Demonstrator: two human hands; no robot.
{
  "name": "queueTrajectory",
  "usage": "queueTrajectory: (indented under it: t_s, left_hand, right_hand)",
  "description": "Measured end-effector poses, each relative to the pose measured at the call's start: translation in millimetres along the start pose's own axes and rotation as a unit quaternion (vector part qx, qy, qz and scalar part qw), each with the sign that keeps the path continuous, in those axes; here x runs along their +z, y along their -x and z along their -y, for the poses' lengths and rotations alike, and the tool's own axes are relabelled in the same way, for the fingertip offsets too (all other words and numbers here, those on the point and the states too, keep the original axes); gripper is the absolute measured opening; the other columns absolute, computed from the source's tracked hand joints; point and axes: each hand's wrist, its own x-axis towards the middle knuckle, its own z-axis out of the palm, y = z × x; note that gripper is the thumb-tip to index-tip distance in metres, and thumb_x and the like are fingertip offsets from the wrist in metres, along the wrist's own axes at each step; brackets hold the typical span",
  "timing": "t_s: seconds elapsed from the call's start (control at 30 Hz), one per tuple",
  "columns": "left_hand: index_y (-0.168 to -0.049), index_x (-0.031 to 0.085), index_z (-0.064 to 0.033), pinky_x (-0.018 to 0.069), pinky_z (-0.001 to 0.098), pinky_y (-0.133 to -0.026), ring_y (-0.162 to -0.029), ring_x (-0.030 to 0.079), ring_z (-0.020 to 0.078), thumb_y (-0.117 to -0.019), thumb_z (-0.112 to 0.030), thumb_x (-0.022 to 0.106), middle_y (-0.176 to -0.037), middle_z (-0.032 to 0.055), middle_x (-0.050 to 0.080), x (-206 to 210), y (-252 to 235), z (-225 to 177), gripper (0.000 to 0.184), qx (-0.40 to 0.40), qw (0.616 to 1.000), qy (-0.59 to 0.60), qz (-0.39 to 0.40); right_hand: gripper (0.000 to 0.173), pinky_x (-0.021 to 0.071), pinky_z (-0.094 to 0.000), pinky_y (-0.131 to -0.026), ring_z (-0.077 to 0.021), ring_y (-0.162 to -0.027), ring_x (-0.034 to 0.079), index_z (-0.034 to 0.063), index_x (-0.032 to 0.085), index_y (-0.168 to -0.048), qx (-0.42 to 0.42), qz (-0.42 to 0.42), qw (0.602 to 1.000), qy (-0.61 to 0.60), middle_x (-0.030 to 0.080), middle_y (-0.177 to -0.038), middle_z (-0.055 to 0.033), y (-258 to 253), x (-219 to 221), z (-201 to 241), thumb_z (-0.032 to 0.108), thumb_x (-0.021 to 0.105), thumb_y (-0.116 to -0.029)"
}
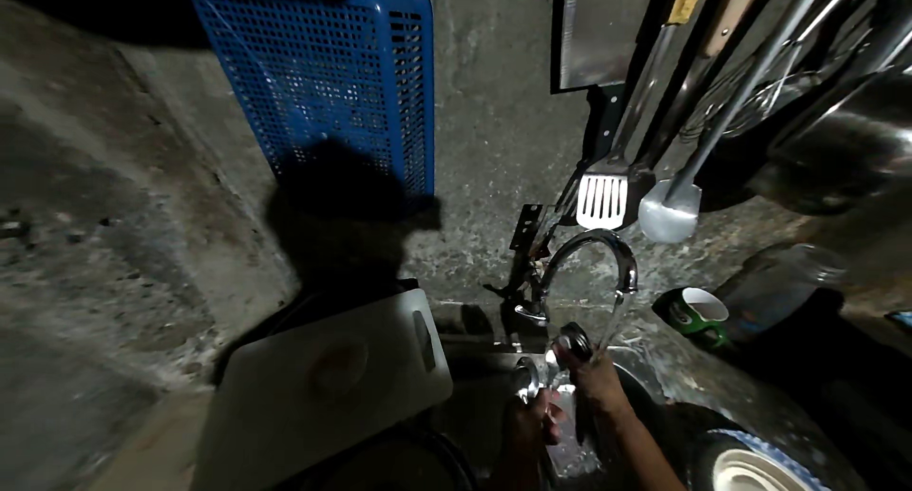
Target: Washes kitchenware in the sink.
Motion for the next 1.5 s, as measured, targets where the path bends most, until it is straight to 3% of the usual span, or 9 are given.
queueTrajectory:
  t_s: [0.17, 0.33, 0.47, 0.53, 0.77, 1.07, 1.27, 1.37, 1.5]
  left_hand:
    - [-0.110, 0.065, 0.0063, 0.0436, 0.0170, -0.046, -0.047, 0.051, 0.0025, -0.1061, -0.009, 0.052, -0.073, 0.0048, 0.067, -1.1, -1.9, 7.9, 0.021, 0.039, 0.999, 0.008, -0.006]
    - [-0.108, 0.062, 0.0082, 0.0512, 0.0197, -0.049, -0.051, 0.059, 0.0076, -0.1050, -0.006, 0.054, -0.076, 0.0084, 0.067, 0.3, 4.3, 4.9, 0.017, 0.015, 0.998, 0.052, -0.029]
    - [-0.104, 0.064, 0.0067, 0.0468, 0.0181, -0.045, -0.046, 0.054, 0.0057, -0.1032, -0.006, 0.057, -0.072, 0.0069, 0.066, 1.6, 1.8, 5.0, 0.014, 0.017, 0.998, 0.053, -0.025]
    - [-0.104, 0.064, 0.0064, 0.0437, 0.0170, -0.043, -0.045, 0.050, 0.0039, -0.1046, -0.008, 0.055, -0.070, 0.0050, 0.063, 6.2, 4.4, 5.3, 0.017, 0.001, 0.999, 0.048, -0.008]
    - [-0.104, 0.065, 0.0045, 0.0416, 0.0168, -0.044, -0.045, 0.048, 0.0028, -0.1060, -0.014, 0.055, -0.068, 0.0027, 0.062, 8.4, 3.6, 6.7, 0.021, -0.012, 1.000, 0.010, 0.010]
    - [-0.108, 0.065, 0.0036, 0.0421, 0.0178, -0.044, -0.045, 0.048, 0.0037, -0.1056, -0.015, 0.056, -0.071, 0.0031, 0.063, 4.3, 1.0, 8.4, 0.021, -0.004, 1.000, 0.001, -0.020]
    - [-0.117, 0.058, 0.0071, 0.0572, 0.0251, -0.062, -0.068, 0.067, 0.0118, -0.1099, -0.014, 0.044, -0.085, 0.0099, 0.070, -8.8, -9.3, 8.0, 0.026, 0.049, 0.997, 0.060, 0.020]
    - [-0.129, 0.056, 0.0072, 0.0584, 0.0349, -0.079, -0.091, 0.069, 0.0195, -0.1118, -0.022, 0.041, -0.108, 0.0172, 0.068, -8.0, -9.5, 3.9, 0.038, -0.001, 0.999, 0.015, 0.037]
    - [-0.127, 0.059, 0.0065, 0.0604, 0.0378, -0.078, -0.088, 0.073, 0.0215, -0.1128, -0.027, 0.035, -0.102, 0.0160, 0.073, -8.5, -8.9, 4.4, 0.044, -0.005, 0.997, 0.003, 0.083]
  right_hand:
    - [0.012, 0.0467, -0.0231, -0.049, -0.0084, -0.052, 0.052, -0.0046, 0.058, -0.099, 0.048, -0.048, 0.993, -0.093, 0.061, -0.070, -0.0055, 10.9, 14.4, -9.3, -0.007, 0.067, -0.0912]
    - [0.026, 0.0528, -0.0337, -0.071, -0.0140, -0.070, 0.061, -0.0045, 0.067, -0.104, 0.010, -0.070, 0.993, 0.095, 0.066, -0.083, -0.0094, 0.8, 9.1, -12.7, 0.016, 0.078, -0.0911]
    - [0.028, 0.0548, -0.0294, -0.078, -0.0117, -0.083, 0.066, -0.0063, 0.065, -0.113, -0.018, -0.081, 0.996, 0.035, 0.070, -0.096, -0.0113, 8.4, 16.5, -2.3, 0.004, 0.075, -0.0895]
    - [0.038, 0.0553, -0.0232, -0.072, -0.0089, -0.080, 0.064, -0.0054, 0.056, -0.125, -0.010, -0.028, 0.998, -0.060, 0.066, -0.100, -0.0099, 10.9, 18.2, -3.6, -0.002, 0.069, -0.0893]
    - [0.025, 0.0577, -0.0330, -0.058, -0.0153, -0.058, 0.063, -0.0063, 0.064, -0.104, 0.021, -0.108, 0.993, -0.052, 0.065, -0.076, -0.0098, -7.4, 17.3, -0.8, 0.019, 0.065, -0.1015]
    - [0.017, 0.0580, -0.0286, -0.053, -0.0156, -0.055, 0.066, -0.0067, 0.062, -0.109, 0.026, 0.024, 0.994, -0.105, 0.070, -0.074, -0.0098, -4.4, 18.6, -7.0, 0.009, 0.057, -0.1047]
    - [0.017, 0.0587, -0.0280, -0.071, -0.0127, -0.073, 0.068, -0.0038, 0.058, -0.117, 0.052, 0.121, 0.989, -0.063, 0.070, -0.083, -0.0070, 0.4, 8.0, -0.3, 0.002, 0.057, -0.1012]
    - [0.020, 0.0552, -0.0251, -0.057, -0.0086, -0.056, 0.060, -0.0015, 0.059, -0.117, -0.011, 0.102, 0.994, -0.028, 0.062, -0.071, -0.0009, -6.2, 5.8, 10.0, 0.013, 0.059, -0.1033]
    - [0.022, 0.0450, -0.0196, -0.047, -0.0021, -0.047, 0.048, 0.0073, 0.067, -0.104, -0.004, 0.151, 0.988, -0.033, 0.063, -0.069, 0.0046, -3.2, 0.8, 14.8, 0.018, 0.077, -0.0873]
